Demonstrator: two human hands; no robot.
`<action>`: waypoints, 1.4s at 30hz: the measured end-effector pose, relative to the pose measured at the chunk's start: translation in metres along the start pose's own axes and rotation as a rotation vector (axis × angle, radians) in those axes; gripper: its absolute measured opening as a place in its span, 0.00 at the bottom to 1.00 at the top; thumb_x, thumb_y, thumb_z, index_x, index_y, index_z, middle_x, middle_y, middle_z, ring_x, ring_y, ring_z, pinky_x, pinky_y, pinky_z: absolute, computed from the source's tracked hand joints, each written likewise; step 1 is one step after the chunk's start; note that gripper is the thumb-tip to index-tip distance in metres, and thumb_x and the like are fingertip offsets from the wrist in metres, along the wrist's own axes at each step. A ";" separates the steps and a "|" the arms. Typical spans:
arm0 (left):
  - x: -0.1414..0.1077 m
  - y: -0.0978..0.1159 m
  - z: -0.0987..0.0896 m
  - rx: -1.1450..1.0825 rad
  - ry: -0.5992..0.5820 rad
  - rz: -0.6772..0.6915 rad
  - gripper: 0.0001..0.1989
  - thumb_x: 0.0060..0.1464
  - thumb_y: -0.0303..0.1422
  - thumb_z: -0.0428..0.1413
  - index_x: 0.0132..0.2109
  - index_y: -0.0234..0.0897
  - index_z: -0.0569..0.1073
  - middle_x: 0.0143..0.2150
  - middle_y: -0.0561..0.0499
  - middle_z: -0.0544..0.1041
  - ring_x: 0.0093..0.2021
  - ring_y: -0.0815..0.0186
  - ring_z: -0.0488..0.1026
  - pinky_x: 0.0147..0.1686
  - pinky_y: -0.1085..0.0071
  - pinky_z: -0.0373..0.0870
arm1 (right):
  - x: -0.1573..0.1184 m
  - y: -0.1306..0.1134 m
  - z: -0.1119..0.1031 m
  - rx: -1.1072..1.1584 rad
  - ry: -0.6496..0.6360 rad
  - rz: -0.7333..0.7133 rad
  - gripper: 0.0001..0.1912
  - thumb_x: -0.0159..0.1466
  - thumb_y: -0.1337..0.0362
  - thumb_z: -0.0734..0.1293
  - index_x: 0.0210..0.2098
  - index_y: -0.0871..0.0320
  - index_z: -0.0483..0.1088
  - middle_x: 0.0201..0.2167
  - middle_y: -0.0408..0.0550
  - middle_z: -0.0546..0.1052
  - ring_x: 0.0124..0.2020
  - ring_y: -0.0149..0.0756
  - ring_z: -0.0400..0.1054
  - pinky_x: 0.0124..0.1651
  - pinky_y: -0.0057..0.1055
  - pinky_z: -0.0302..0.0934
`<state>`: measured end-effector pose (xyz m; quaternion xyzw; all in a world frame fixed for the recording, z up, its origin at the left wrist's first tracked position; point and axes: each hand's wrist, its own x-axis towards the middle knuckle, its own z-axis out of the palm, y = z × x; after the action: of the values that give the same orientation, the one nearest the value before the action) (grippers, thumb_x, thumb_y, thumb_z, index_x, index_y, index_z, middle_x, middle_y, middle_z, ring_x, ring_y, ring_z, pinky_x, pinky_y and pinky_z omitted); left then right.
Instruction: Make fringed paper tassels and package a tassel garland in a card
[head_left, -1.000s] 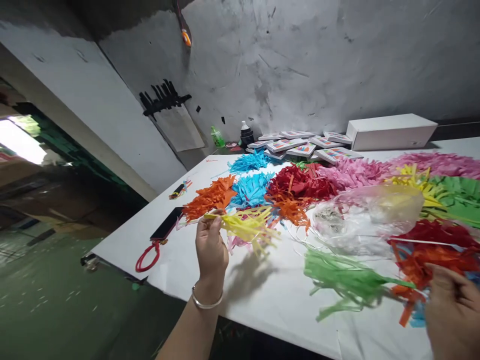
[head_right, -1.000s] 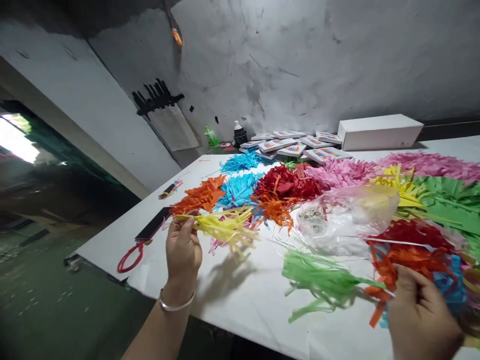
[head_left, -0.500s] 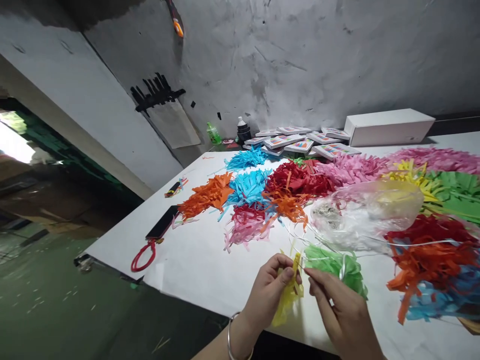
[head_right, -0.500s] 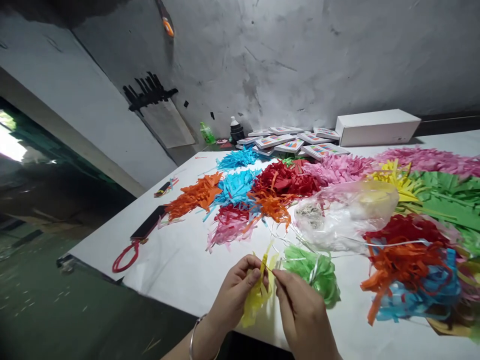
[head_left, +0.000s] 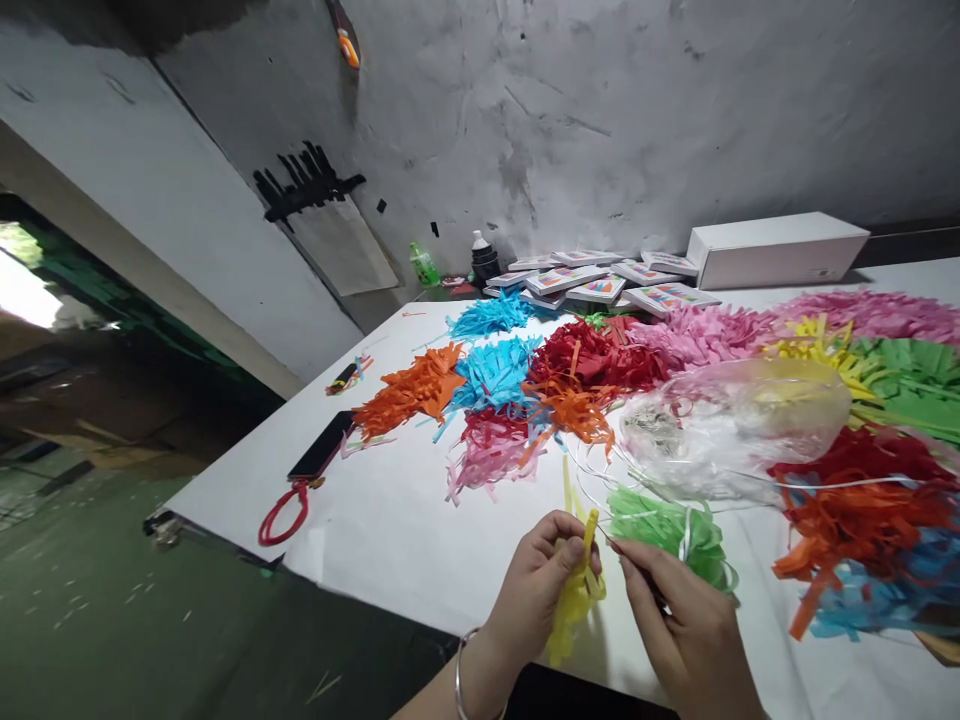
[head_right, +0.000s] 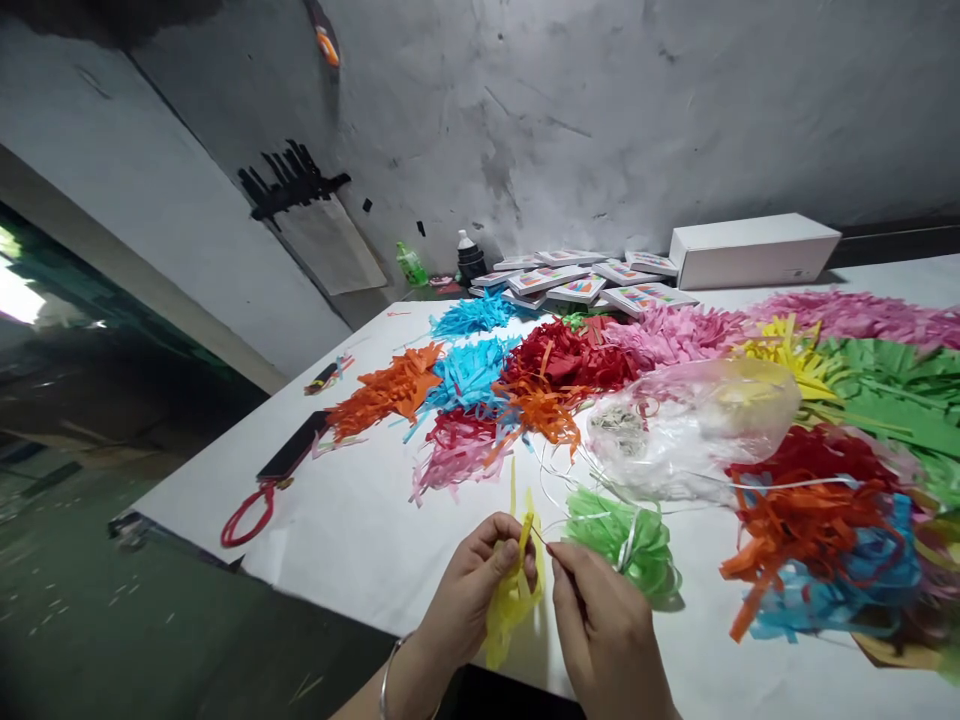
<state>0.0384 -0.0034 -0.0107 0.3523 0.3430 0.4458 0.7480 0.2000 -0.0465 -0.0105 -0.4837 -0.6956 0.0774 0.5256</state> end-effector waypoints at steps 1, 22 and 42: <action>0.000 0.000 0.000 0.013 0.001 0.008 0.20 0.51 0.43 0.69 0.37 0.34 0.71 0.28 0.52 0.77 0.28 0.72 0.71 0.32 0.76 0.66 | 0.000 0.000 0.000 0.000 -0.005 -0.001 0.10 0.70 0.69 0.62 0.49 0.56 0.71 0.41 0.46 0.81 0.41 0.31 0.78 0.46 0.22 0.70; -0.003 -0.001 -0.003 0.392 -0.058 0.142 0.17 0.56 0.44 0.64 0.34 0.33 0.77 0.28 0.49 0.77 0.27 0.69 0.71 0.30 0.74 0.66 | 0.001 0.003 -0.001 0.051 -0.085 0.142 0.09 0.71 0.61 0.63 0.46 0.55 0.74 0.29 0.42 0.80 0.26 0.30 0.76 0.31 0.22 0.69; 0.004 0.004 0.003 0.285 0.034 0.330 0.14 0.62 0.42 0.60 0.36 0.36 0.73 0.36 0.49 0.75 0.33 0.69 0.70 0.37 0.73 0.66 | -0.006 0.009 0.007 0.107 -0.198 0.210 0.10 0.72 0.60 0.61 0.37 0.53 0.72 0.29 0.42 0.77 0.29 0.31 0.72 0.33 0.25 0.65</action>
<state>0.0407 0.0008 -0.0069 0.4983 0.3529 0.5149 0.6017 0.1996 -0.0432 -0.0228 -0.5148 -0.6846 0.2163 0.4686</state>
